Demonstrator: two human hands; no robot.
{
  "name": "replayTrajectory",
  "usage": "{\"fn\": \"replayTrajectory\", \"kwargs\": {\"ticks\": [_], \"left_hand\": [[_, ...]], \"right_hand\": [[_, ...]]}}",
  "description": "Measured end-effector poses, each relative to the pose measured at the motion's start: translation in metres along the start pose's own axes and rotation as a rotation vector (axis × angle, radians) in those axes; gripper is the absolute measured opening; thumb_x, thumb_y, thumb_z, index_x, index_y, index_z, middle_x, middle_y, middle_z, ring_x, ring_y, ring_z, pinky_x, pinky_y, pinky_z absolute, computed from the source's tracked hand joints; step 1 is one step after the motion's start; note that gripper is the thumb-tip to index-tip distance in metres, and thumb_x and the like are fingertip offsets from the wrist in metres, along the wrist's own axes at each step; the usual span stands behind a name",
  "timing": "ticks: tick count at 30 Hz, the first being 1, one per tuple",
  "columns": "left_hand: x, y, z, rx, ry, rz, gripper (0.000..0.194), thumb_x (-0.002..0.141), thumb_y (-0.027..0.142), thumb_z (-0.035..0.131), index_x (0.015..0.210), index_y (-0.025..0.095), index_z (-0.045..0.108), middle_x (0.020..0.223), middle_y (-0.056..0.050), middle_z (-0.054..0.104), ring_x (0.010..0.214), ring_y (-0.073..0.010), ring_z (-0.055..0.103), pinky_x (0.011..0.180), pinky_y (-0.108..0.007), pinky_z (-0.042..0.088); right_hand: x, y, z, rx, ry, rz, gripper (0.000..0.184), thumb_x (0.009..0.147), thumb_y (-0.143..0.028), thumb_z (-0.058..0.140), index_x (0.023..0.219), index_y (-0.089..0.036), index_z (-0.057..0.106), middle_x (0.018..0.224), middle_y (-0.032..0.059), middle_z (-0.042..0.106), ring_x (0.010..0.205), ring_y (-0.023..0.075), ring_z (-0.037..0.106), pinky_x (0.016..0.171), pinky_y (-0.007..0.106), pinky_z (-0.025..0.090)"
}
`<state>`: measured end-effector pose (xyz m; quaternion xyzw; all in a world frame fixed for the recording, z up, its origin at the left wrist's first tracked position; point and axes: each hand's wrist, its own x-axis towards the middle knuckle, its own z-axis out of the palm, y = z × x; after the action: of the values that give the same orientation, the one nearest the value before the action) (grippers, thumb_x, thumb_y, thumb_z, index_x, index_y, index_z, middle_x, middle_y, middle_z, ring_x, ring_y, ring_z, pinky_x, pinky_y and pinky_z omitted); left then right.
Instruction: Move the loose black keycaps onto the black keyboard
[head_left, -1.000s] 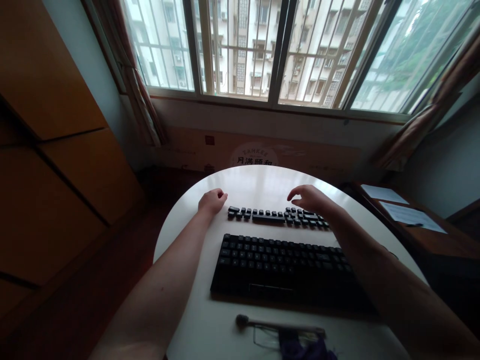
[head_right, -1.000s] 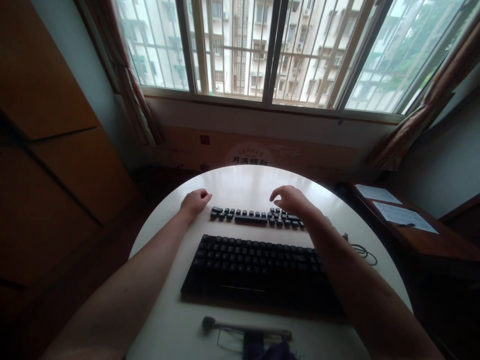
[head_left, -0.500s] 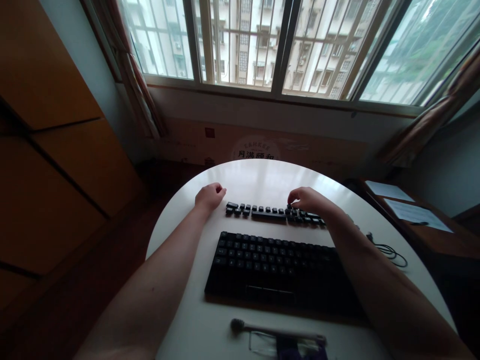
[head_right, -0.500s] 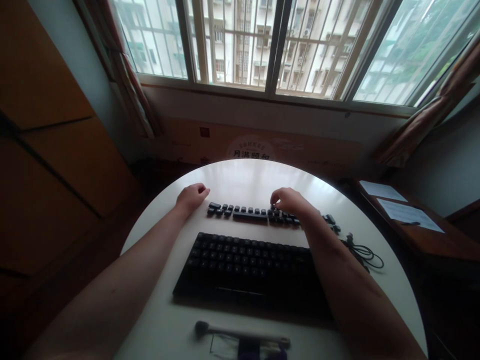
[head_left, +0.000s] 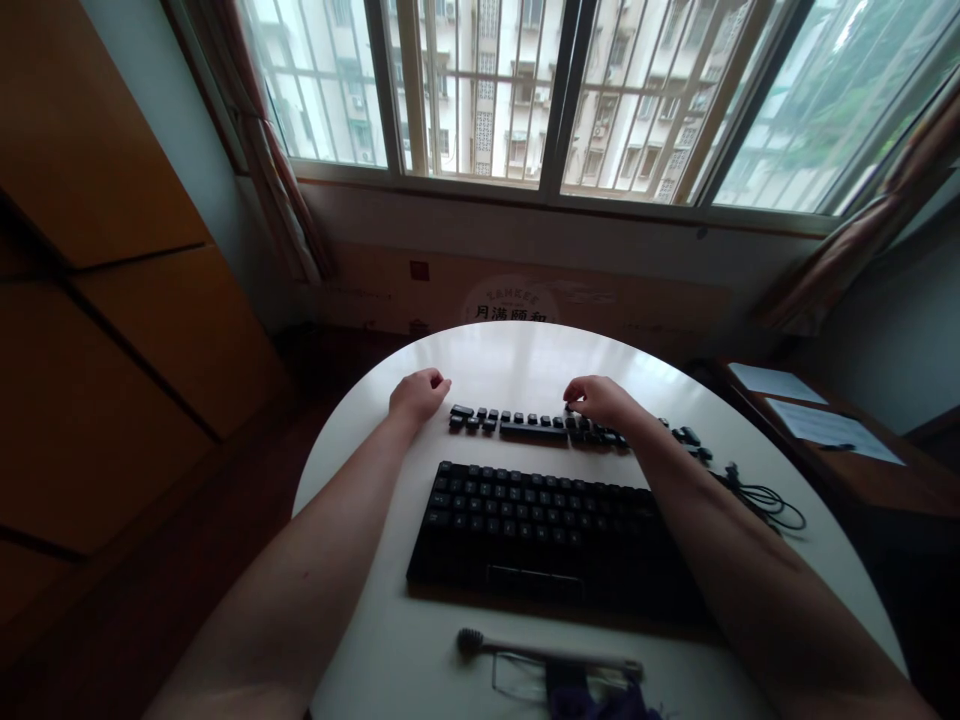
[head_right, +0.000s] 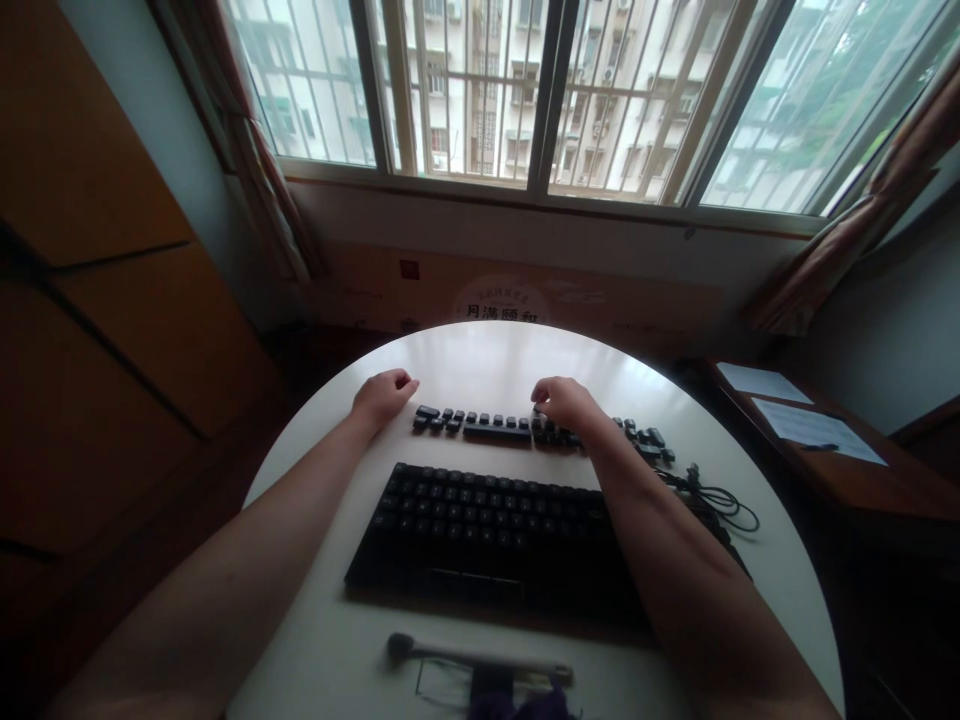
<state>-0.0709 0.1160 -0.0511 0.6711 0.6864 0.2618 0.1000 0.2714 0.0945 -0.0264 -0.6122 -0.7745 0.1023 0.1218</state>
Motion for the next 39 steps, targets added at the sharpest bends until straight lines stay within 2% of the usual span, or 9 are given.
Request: {"fn": "replayTrajectory", "kwargs": {"ticks": [6, 8, 11, 14, 17, 21, 24, 29, 39], "left_hand": [[0.0, -0.001, 0.001, -0.004, -0.001, -0.011, 0.024, 0.087, 0.044, 0.055, 0.082, 0.024, 0.068, 0.088, -0.005, 0.072, 0.08, -0.0218, 0.062, 0.065, -0.03, 0.04], [0.001, -0.002, 0.001, -0.002, 0.001, -0.011, 0.024, 0.087, 0.043, 0.055, 0.082, 0.023, 0.068, 0.088, -0.005, 0.072, 0.081, -0.0221, 0.063, 0.066, -0.03, 0.04], [0.001, -0.002, 0.001, 0.001, 0.005, -0.014, 0.024, 0.087, 0.042, 0.055, 0.083, 0.023, 0.069, 0.088, -0.005, 0.072, 0.082, -0.0225, 0.063, 0.067, -0.03, 0.041], [0.002, -0.002, 0.0, 0.009, 0.003, -0.018, 0.024, 0.088, 0.041, 0.055, 0.083, 0.023, 0.069, 0.087, -0.005, 0.073, 0.082, -0.0221, 0.064, 0.067, -0.03, 0.043], [0.001, -0.001, -0.001, 0.018, -0.001, -0.019, 0.025, 0.089, 0.043, 0.055, 0.084, 0.023, 0.069, 0.089, -0.004, 0.073, 0.083, -0.0212, 0.064, 0.067, -0.028, 0.043], [0.002, 0.001, 0.001, 0.026, -0.009, -0.023, 0.025, 0.088, 0.043, 0.055, 0.083, 0.024, 0.068, 0.089, -0.004, 0.073, 0.083, -0.0216, 0.064, 0.066, -0.029, 0.043], [0.003, 0.002, 0.002, 0.032, -0.007, -0.028, 0.024, 0.088, 0.044, 0.055, 0.084, 0.024, 0.068, 0.09, -0.004, 0.073, 0.084, -0.023, 0.064, 0.067, -0.03, 0.043], [0.002, 0.004, 0.002, 0.055, -0.007, -0.032, 0.025, 0.089, 0.045, 0.054, 0.086, 0.024, 0.068, 0.092, -0.004, 0.073, 0.086, -0.0236, 0.065, 0.068, -0.031, 0.044], [0.005, 0.005, 0.003, 0.087, -0.011, -0.025, 0.025, 0.087, 0.045, 0.055, 0.086, 0.024, 0.069, 0.092, -0.006, 0.073, 0.087, -0.0246, 0.065, 0.068, -0.032, 0.044]], "right_hand": [[-0.005, -0.008, -0.001, 0.03, 0.142, -0.027, 0.024, 0.082, -0.017, 0.063, 0.103, -0.019, 0.073, 0.096, 0.0035, 0.077, 0.082, 0.0173, 0.068, 0.071, 0.025, 0.048], [-0.007, -0.013, -0.015, 0.038, 0.22, -0.05, 0.022, 0.084, -0.019, 0.062, 0.103, -0.018, 0.073, 0.096, 0.0049, 0.077, 0.085, 0.0191, 0.068, 0.075, 0.027, 0.049], [-0.017, -0.024, -0.051, 0.063, 0.362, -0.091, 0.021, 0.086, -0.023, 0.062, 0.103, -0.018, 0.072, 0.101, 0.0071, 0.076, 0.088, 0.0206, 0.068, 0.081, 0.031, 0.051], [-0.047, -0.043, -0.088, 0.185, 0.549, -0.211, 0.021, 0.083, -0.029, 0.066, 0.1, -0.019, 0.072, 0.096, 0.0063, 0.076, 0.082, 0.0215, 0.069, 0.076, 0.033, 0.053], [-0.098, -0.064, -0.101, 0.186, 0.518, -0.244, 0.014, 0.083, -0.03, 0.069, 0.095, -0.023, 0.073, 0.088, 0.0019, 0.075, 0.075, 0.0187, 0.068, 0.07, 0.029, 0.052], [-0.167, -0.077, -0.072, 0.121, 0.206, -0.201, 0.011, 0.086, -0.026, 0.067, 0.095, -0.029, 0.073, 0.082, -0.0025, 0.073, 0.071, 0.0161, 0.066, 0.066, 0.026, 0.051], [-0.195, -0.073, -0.037, 0.138, 0.049, -0.171, 0.015, 0.086, -0.021, 0.063, 0.095, -0.028, 0.072, 0.089, -0.0011, 0.074, 0.079, 0.0176, 0.069, 0.073, 0.029, 0.053], [-0.203, -0.059, -0.003, 0.157, 0.065, -0.102, 0.017, 0.086, -0.022, 0.062, 0.099, -0.028, 0.072, 0.091, 0.0015, 0.073, 0.081, 0.02, 0.069, 0.075, 0.033, 0.055], [-0.208, -0.049, 0.005, 0.214, 0.103, -0.161, 0.017, 0.092, -0.023, 0.058, 0.102, -0.025, 0.071, 0.096, 0.0049, 0.072, 0.087, 0.0203, 0.069, 0.08, 0.033, 0.056]]}}
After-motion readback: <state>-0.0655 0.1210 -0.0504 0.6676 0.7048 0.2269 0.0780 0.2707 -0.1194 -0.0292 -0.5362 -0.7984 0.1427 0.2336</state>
